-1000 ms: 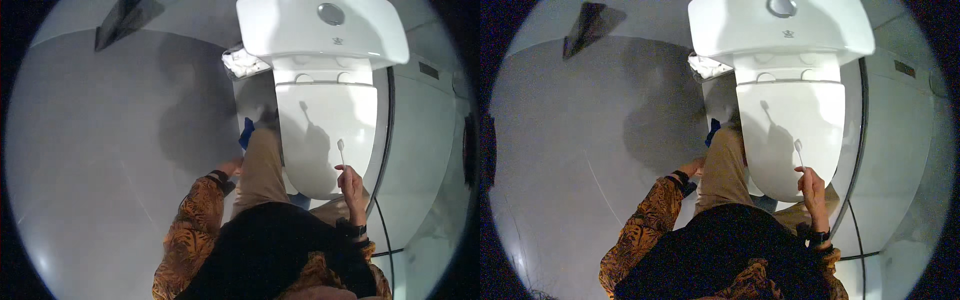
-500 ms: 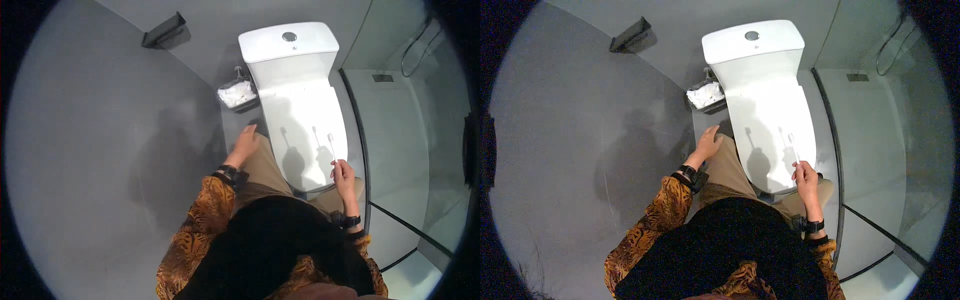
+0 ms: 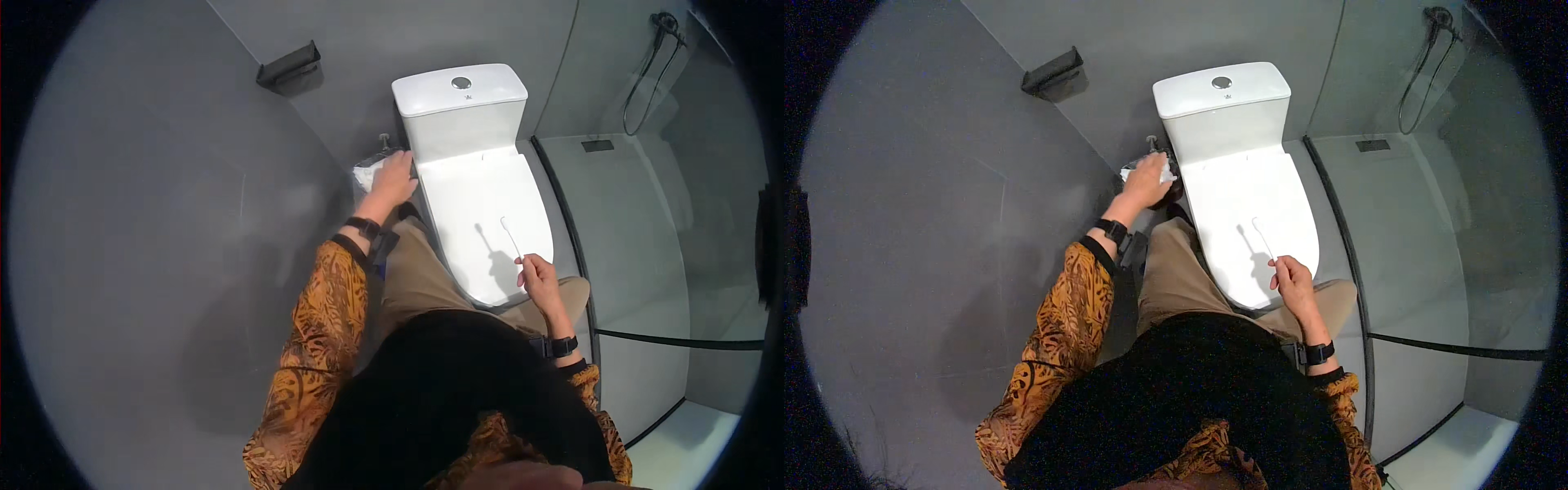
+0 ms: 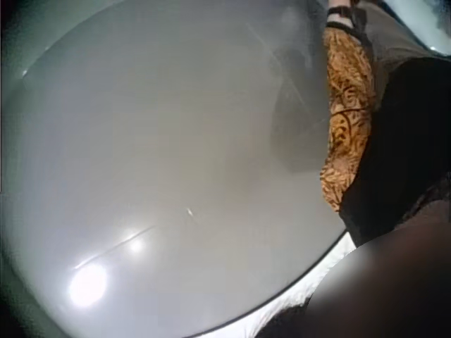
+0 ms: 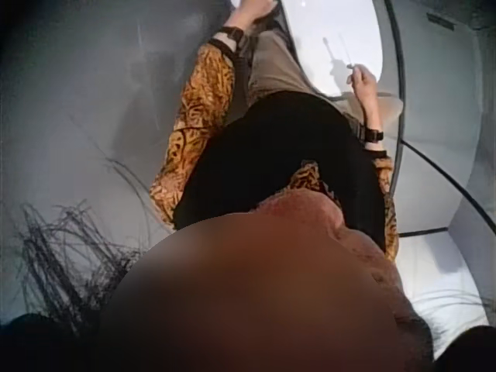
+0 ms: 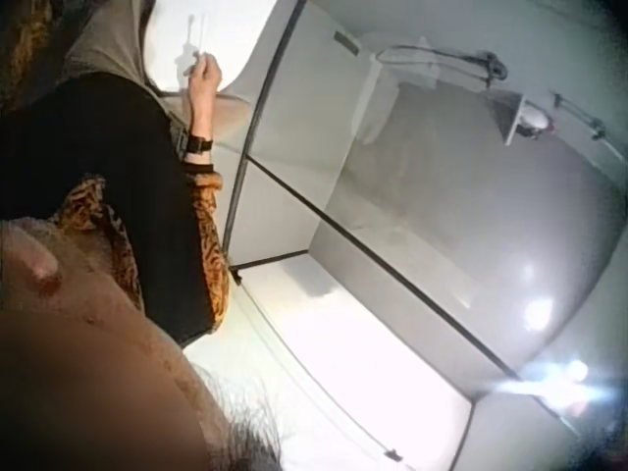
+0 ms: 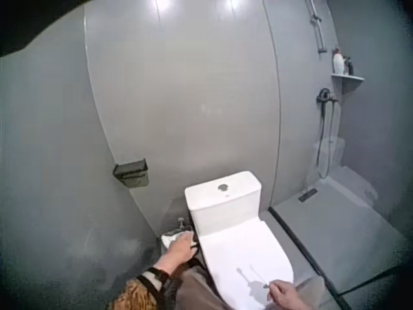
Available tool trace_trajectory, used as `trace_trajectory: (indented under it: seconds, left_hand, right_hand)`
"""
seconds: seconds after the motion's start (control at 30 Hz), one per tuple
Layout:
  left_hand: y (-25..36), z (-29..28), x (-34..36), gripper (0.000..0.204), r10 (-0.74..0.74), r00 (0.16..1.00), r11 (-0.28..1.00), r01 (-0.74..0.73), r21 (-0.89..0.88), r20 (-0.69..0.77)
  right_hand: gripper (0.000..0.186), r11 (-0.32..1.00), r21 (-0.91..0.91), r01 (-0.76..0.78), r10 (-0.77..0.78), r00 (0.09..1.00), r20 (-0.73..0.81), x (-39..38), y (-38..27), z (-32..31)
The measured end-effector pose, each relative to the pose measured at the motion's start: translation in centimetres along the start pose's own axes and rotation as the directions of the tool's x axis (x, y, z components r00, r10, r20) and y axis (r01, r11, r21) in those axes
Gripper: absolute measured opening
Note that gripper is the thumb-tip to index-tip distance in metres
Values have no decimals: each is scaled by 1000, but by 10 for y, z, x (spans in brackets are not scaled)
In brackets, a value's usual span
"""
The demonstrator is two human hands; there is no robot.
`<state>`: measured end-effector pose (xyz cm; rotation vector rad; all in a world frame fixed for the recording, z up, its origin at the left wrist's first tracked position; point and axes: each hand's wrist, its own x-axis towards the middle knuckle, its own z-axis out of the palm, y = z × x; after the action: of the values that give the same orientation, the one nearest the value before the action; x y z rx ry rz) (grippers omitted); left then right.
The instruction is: The person cleans the toilet by wiping the tank with a cloth and then scrubbing the tank lid and seat with a toothbrush.
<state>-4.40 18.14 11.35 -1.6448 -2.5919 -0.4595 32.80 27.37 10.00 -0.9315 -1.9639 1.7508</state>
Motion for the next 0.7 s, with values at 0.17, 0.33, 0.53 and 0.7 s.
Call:
trace_trajectory:
  seconds: [0.17, 0.33, 0.53, 0.7]
  left_hand:
    - [-22, 3, 47, 58, -89, 996, 996, 89, 22, 9]
    - [-28, 19, 106, 68, -130, 991, 991, 130, 28, -27]
    - [-40, 36, 160, 82, -204, 979, 979, 204, 18, -22]
    - [-45, 61, 177, 83, -184, 979, 982, 187, 26, -83]
  right_hand:
    - [23, 991, -127, -28, 9, 990, -142, 4, 31, -1]
    - [23, 990, -100, -105, 93, 989, -118, 22, -1, -4]
    - [26, 997, -22, -69, 67, 995, -70, 94, -25, -8]
    - [26, 981, -175, 90, -106, 991, -81, 202, -53, 28]
